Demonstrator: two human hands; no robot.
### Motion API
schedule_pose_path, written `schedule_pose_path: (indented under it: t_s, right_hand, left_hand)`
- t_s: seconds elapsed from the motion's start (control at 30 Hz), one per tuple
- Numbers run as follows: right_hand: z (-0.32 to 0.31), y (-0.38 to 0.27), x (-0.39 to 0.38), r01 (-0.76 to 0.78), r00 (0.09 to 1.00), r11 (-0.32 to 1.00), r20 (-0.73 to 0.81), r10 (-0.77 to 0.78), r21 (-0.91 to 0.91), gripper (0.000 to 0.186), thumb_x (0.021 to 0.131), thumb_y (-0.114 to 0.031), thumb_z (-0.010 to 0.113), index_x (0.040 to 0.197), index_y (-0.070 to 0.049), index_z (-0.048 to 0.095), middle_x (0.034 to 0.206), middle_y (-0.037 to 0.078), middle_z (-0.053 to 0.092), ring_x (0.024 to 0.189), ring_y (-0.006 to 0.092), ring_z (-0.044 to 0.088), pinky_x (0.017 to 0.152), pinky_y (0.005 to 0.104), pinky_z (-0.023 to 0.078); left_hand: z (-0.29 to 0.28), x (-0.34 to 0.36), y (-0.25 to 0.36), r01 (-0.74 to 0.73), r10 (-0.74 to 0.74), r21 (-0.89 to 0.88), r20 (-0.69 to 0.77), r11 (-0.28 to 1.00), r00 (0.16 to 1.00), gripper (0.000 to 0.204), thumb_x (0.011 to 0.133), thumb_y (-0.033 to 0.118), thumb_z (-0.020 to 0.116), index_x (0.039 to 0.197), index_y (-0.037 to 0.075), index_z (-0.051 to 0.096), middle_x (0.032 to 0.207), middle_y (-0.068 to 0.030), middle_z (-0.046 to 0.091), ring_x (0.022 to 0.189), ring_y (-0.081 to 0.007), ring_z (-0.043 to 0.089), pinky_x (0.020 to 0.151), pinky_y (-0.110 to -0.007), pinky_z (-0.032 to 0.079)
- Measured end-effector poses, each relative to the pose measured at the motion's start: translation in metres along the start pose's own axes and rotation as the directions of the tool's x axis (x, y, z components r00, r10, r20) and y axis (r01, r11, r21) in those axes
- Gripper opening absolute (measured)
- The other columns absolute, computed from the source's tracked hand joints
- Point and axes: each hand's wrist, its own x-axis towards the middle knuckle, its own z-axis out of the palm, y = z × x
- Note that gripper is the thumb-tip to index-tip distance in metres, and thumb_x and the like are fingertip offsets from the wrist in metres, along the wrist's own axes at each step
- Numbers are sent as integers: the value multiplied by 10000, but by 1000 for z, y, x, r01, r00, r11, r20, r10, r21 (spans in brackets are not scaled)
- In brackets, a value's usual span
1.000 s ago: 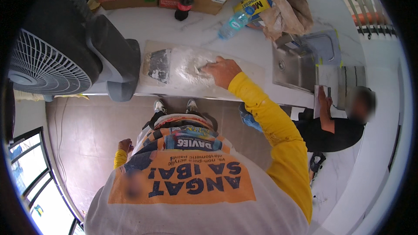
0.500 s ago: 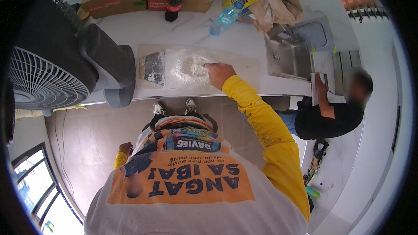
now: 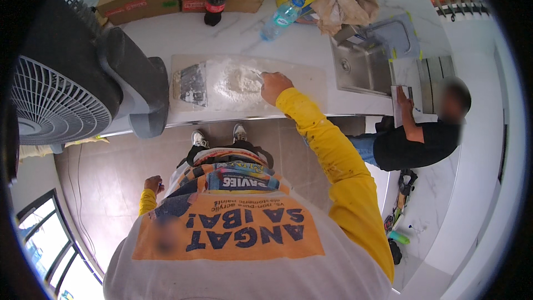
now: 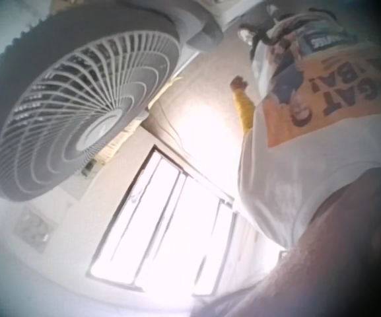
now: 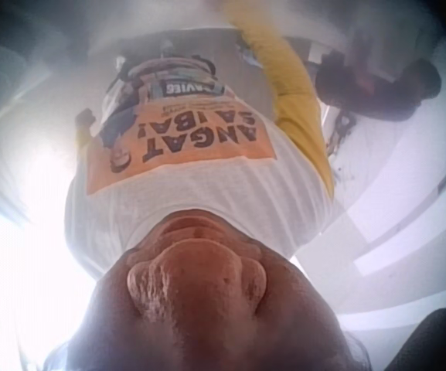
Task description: The person mixes a white powdery substance on a countertop using two metal trowels. They repeatedly scrape and fold the material, occasionally adding water from a plastic bottle to adjust consistency. The task continues throughout the clip without a visible final state.
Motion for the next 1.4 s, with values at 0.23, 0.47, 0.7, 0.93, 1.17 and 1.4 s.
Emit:
schedule_pose_path:
  t_s: [0.23,0.47,0.7,0.93,1.17,1.4]
  right_hand:
    - [-2,6,14,-7,1000,1000,23,6,18,316,832,-163,530,1097,-16,618,1082,232,644,1089,389,579,933,487,466]
    - [0,-7,8,131,987,991,96,-128,-26,283,837,-132,513,1079,-25,612,1024,213,664,994,395,618,885,491,486]
    - [-10,-4,3,278,957,958,-61,-282,-72,205,840,-134,519,1012,-67,607,944,161,683,946,365,637,812,504,498]
    - [-26,0,-1,375,927,921,23,-375,-108,200,823,-126,542,1005,-89,617,954,142,692,946,340,645,792,486,509]
    - [-15,12,13,412,911,911,39,-411,-31,211,806,-142,561,996,-85,634,946,166,688,932,355,652,816,498,505]
    - [-10,8,29,365,927,924,47,-372,115,279,857,-174,561,1098,-52,629,1016,237,662,994,402,613,888,498,476]
  left_hand:
    - [6,-36,26,-110,123,480,5,870,992,182,641,74,740,781,149,651,817,10,631,734,-158,651,634,-294,563]
    - [36,-40,12,-40,52,152,-78,988,996,158,652,76,729,765,139,638,807,16,639,716,-144,658,617,-287,561]
    - [61,-63,23,3,9,173,-69,985,998,121,666,120,724,759,133,647,818,6,640,770,-162,663,656,-313,564]
    - [86,-85,67,-133,231,658,-63,742,971,157,675,198,756,783,148,653,865,4,636,827,-199,654,690,-335,557]
    - [109,-113,93,-177,330,725,-73,666,941,215,673,194,775,841,134,656,894,-15,650,851,-214,664,720,-347,555]
    - [137,-143,114,-281,441,659,-86,698,893,40,798,65,651,798,65,611,762,-9,607,599,-166,636,553,-310,557]
